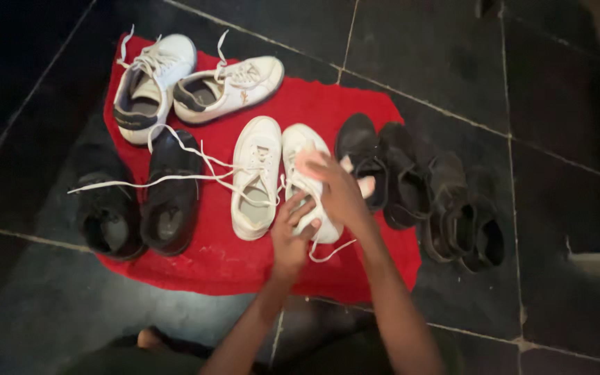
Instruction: The person sits on the floor and cleans a pair of white sneakers with a cloth, wiping the upper and sole. They then re-lace the sneakers, threading the laces through the eyelets and tying them.
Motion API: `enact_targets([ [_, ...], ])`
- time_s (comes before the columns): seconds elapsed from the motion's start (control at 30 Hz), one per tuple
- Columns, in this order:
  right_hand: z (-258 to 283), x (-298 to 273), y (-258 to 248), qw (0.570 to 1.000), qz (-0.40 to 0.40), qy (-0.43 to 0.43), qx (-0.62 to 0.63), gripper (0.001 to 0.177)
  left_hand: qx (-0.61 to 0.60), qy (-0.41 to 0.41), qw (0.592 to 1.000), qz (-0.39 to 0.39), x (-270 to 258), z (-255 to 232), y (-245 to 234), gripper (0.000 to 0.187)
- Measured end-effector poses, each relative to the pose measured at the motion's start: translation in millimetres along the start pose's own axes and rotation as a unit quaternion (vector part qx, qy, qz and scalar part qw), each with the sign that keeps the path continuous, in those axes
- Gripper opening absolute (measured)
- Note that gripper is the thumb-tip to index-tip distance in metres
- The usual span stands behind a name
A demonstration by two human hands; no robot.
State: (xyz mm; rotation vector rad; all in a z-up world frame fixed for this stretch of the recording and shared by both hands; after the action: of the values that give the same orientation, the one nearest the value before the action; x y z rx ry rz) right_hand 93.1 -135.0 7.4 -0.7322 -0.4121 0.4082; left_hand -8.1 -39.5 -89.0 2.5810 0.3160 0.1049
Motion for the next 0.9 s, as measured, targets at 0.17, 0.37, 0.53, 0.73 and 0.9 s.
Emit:
enact_targets([
  [0.17,59.3,-62.8,-16.4,0.999,-0.008,0.038,0.027,0.064,-0.037,-0.021,0.999,0.000,-8.5,-24.9,4.2,0.069],
  [0.37,102.1,-126.3,2.4,0.988,-0.132,-0.021,-0.078,0.071,-0.164,-0.097,0.981,0.030,-2.8,-53.3,8.4,0.078],
  [0.53,114.3,-174.9,13.1,0.984,-0.174,0.024,-0.017,0.066,-0.331,-0.097,0.938,0.030,-16.3,-75.8,20.5,0.074],
  [0.73,127.5,-184.5,-2.4,0.952,-0.304,-0.037,-0.023,0.039,-0.456,-0.051,0.888,0.036,-5.6,-124.1,-1.9,0.057],
  [0.9,104.1,-108.8,8.2,0.938,-0.264,-0.183,-0.131,0.058,-0.305,0.021,0.952,0.003,-4.6,-143.9,-1.7,0.069],
])
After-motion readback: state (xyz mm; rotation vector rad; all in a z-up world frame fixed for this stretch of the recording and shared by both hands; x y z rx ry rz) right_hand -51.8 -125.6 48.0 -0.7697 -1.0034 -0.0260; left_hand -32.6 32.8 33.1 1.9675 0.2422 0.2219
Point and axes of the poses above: each hand's wrist, its own x-axis towards the middle knuckle, its own y-axis out of the palm, z = x × y, the point moved 2 cm from there along x, towards the middle knuckle, and after that the axes turned 10 degrees about x, right-handed, at the moved point
